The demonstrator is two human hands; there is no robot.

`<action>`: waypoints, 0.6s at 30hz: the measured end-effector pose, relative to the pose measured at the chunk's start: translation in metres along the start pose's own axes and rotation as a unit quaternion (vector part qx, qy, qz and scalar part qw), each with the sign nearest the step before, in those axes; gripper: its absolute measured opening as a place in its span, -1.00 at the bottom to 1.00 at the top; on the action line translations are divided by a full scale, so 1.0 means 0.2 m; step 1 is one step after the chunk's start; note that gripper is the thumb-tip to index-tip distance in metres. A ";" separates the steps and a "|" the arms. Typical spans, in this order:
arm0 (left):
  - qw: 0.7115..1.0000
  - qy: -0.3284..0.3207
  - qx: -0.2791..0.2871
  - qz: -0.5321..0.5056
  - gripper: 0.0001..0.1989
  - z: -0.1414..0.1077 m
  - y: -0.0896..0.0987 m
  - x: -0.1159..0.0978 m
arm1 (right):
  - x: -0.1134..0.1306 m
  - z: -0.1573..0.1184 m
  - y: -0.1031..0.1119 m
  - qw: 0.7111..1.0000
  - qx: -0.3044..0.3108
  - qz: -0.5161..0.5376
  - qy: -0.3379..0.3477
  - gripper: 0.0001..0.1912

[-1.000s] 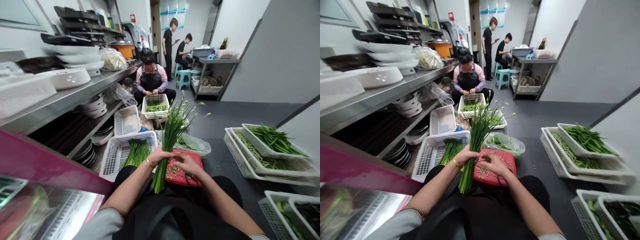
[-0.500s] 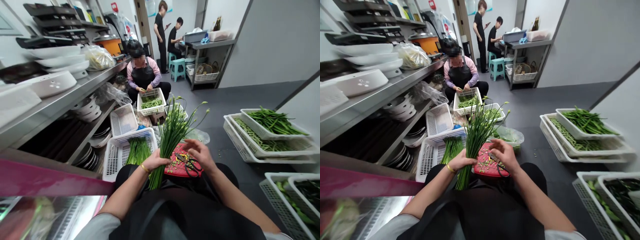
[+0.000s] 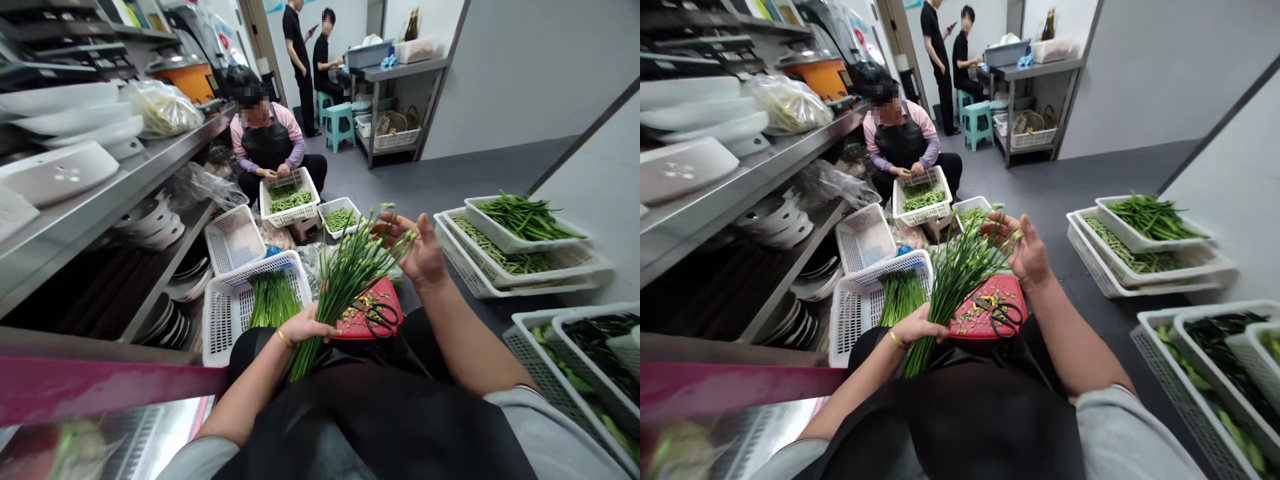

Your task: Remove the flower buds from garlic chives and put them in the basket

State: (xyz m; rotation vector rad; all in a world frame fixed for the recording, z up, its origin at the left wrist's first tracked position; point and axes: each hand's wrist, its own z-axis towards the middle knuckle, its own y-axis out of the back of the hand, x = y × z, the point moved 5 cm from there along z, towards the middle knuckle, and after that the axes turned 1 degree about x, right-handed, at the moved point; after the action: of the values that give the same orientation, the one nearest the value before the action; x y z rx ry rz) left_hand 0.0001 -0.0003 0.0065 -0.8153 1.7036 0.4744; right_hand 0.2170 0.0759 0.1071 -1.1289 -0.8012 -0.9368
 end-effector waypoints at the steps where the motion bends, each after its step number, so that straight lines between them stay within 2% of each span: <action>1: 1.000 0.003 0.002 0.006 -0.67 -0.01 0.01 0.01 | 0.03 0.01 0.03 1.000 -0.001 -0.012 0.001 -0.36; 5: 0.999 0.012 0.016 0.031 -0.69 -0.04 0.04 0.03 | 0.13 0.01 0.10 0.997 -0.001 -0.079 0.005 -0.64; 8: 0.998 0.029 0.036 0.045 -0.68 -0.05 0.05 0.05 | 0.17 0.00 0.12 0.996 0.022 -0.087 -0.002 -0.69; 12: 0.996 0.038 0.066 0.052 -0.69 -0.07 0.05 0.08 | 0.18 0.00 0.11 0.998 0.042 -0.047 -0.002 -0.69; 15: 0.996 0.045 0.071 0.035 -0.68 -0.08 0.05 0.09 | 0.16 0.01 0.12 0.999 0.011 -0.047 0.016 -0.68; 18: 0.997 0.039 0.063 0.021 -0.67 -0.08 0.06 0.08 | 0.12 0.05 0.17 0.993 -0.057 -0.088 0.051 -0.70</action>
State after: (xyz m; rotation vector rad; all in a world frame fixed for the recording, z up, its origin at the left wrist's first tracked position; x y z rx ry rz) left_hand -0.0207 -0.0080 -0.0052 -0.7166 1.8070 0.3620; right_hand 0.2567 0.0857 0.1189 -1.1121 -0.7803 -1.1904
